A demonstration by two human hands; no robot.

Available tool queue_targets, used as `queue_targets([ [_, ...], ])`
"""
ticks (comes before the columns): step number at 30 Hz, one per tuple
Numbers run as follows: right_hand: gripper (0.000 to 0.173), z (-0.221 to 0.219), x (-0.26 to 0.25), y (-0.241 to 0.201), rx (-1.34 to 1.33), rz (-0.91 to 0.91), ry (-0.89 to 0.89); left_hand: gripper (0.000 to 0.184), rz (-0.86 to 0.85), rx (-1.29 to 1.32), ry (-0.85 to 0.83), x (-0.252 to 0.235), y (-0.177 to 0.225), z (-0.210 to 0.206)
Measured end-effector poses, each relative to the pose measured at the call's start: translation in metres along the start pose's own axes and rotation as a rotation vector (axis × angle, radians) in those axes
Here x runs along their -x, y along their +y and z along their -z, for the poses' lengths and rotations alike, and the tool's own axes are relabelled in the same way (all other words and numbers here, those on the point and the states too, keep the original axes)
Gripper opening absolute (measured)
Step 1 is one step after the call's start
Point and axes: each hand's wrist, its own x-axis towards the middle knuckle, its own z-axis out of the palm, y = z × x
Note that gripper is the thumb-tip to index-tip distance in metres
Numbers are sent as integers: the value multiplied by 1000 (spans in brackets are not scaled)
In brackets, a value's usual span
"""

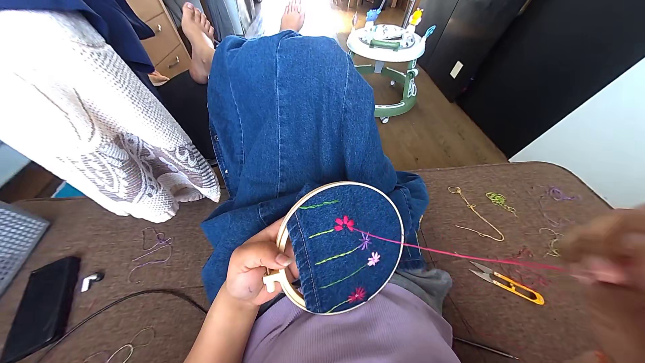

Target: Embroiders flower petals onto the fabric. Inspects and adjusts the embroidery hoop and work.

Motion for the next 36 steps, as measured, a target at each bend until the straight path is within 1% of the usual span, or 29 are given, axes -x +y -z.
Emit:
queue_targets([
  [1, 9, -16, 1, 0, 115, 1, -48, 33, -2, -7, 0, 0, 0, 0],
  [2, 10, -34, 4, -3, 162, -16, -109, 33, -2, -12, -4, 0, 0, 0],
  [3, 12, -52, 9, -4, 158, -48, -173, 33, -2, -18, -6, 0, 0, 0],
  [5, 16, -86, 21, 8, 60, -68, -249, 31, -5, -20, -1, 0, -1, 0],
  [7, 14, -110, 28, 23, 3, -69, -256, 31, -4, -9, -2, 1, -2, 0],
  [10, 10, -127, 30, 35, 4, -95, -214, 32, -3, -6, 4, 2, -1, 1],
  [20, 7, -131, 28, 34, -96, -187, -186, 31, 9, -33, -3, 2, 1, 3],
  [29, 6, -128, 23, 31, -107, -246, -211, 32, 27, -50, -20, 3, 3, 3],
  [33, 5, -129, 21, 31, -113, -250, -212, 32, 12, -99, 8, 5, 3, 3],
  [36, 6, -131, 19, 31, -95, -249, -207, 33, 17, -80, 1, 4, 2, 2],
])
